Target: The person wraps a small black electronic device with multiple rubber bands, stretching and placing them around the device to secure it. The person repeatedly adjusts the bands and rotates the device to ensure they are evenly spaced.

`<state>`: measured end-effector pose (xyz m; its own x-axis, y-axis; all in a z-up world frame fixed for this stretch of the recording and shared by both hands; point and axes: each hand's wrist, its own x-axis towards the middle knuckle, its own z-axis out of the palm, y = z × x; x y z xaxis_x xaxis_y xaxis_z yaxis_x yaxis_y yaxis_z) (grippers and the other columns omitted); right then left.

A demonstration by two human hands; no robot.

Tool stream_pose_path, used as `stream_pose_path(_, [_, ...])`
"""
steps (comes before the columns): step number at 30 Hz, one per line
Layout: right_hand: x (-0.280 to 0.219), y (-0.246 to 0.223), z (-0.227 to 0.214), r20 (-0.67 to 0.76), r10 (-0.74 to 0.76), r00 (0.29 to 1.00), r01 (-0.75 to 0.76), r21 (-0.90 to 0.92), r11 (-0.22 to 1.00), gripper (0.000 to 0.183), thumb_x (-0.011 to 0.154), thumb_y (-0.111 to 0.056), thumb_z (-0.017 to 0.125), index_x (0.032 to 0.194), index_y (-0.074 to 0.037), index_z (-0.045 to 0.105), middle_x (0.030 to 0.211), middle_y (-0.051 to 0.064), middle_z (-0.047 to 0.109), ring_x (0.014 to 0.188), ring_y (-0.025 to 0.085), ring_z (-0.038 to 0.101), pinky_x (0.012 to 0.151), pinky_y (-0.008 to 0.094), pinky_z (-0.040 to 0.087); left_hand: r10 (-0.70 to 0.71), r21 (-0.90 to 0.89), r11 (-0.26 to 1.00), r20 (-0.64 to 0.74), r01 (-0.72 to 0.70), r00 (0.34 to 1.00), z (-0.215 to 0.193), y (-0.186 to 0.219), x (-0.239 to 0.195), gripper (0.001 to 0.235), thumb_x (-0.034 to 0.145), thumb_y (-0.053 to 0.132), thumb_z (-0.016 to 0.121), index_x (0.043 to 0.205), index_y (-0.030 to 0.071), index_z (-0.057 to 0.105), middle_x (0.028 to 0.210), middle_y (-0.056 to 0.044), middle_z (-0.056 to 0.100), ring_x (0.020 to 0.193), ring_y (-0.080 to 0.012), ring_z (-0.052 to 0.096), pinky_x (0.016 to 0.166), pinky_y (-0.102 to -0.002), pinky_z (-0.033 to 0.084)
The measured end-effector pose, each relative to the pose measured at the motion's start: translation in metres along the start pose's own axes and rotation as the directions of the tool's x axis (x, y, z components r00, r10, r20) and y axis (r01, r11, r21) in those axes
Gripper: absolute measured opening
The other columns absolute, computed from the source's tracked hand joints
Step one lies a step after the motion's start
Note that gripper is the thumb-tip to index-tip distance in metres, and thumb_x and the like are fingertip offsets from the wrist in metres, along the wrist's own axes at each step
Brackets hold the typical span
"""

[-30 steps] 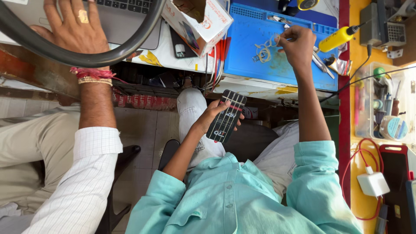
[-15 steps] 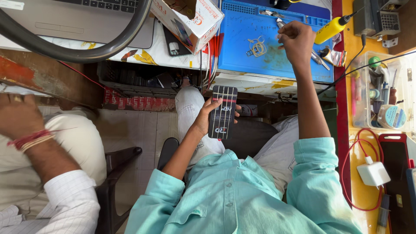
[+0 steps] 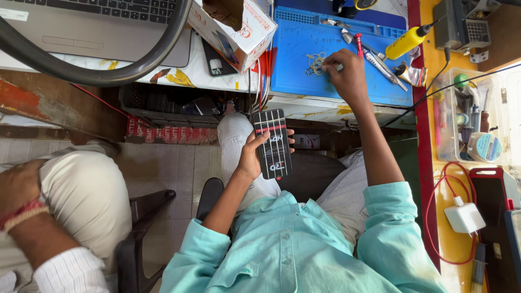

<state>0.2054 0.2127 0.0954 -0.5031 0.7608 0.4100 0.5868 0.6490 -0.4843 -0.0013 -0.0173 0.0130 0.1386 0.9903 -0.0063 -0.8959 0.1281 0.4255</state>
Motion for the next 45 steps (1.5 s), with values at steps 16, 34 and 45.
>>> stream_pose_path(16, [-0.009, -0.033, -0.029, -0.012, 0.41, 0.912, -0.279, 0.716, 0.64, 0.007, 0.1, -0.008, 0.067, 0.103, -0.002, 0.069, 0.095, 0.011, 0.075, 0.086, 0.018, 0.074, 0.074, 0.03, 0.062, 0.042, -0.043, 0.998, 0.005, -0.042, 0.999, -0.003, -0.001, 0.003, 0.049, 0.096, 0.019, 0.062, 0.137, -0.005, 0.05, 0.13, -0.03, 0.063, 0.114, -0.0384, 0.068, 0.096, -0.054, 0.059])
stream_pose_path(34, [-0.156, -0.141, 0.019, 0.106, 0.447, 0.888, -0.323, 0.836, 0.444, 0.01, 0.102, -0.006, 0.064, 0.101, 0.004, 0.065, 0.099, 0.012, 0.075, 0.084, 0.014, 0.071, 0.074, 0.027, 0.06, 0.098, 0.265, 0.963, -0.155, -0.054, 0.983, 0.008, -0.028, -0.005, 0.03, 0.092, 0.003, 0.076, 0.119, 0.002, 0.063, 0.107, -0.009, 0.073, 0.092, -0.0188, 0.073, 0.081, -0.034, 0.063])
stream_pose_path(45, [-0.17, -0.13, 0.008, 0.114, 0.505, 0.855, -0.352, 0.843, 0.406, 0.009, 0.103, -0.006, 0.064, 0.103, 0.003, 0.065, 0.095, 0.012, 0.074, 0.086, 0.017, 0.075, 0.077, 0.026, 0.06, 0.003, 0.202, 0.979, -0.026, 0.002, 1.0, 0.015, -0.026, -0.004, 0.029, 0.093, 0.005, 0.074, 0.119, -0.003, 0.065, 0.111, -0.018, 0.074, 0.097, -0.0282, 0.076, 0.084, -0.046, 0.066])
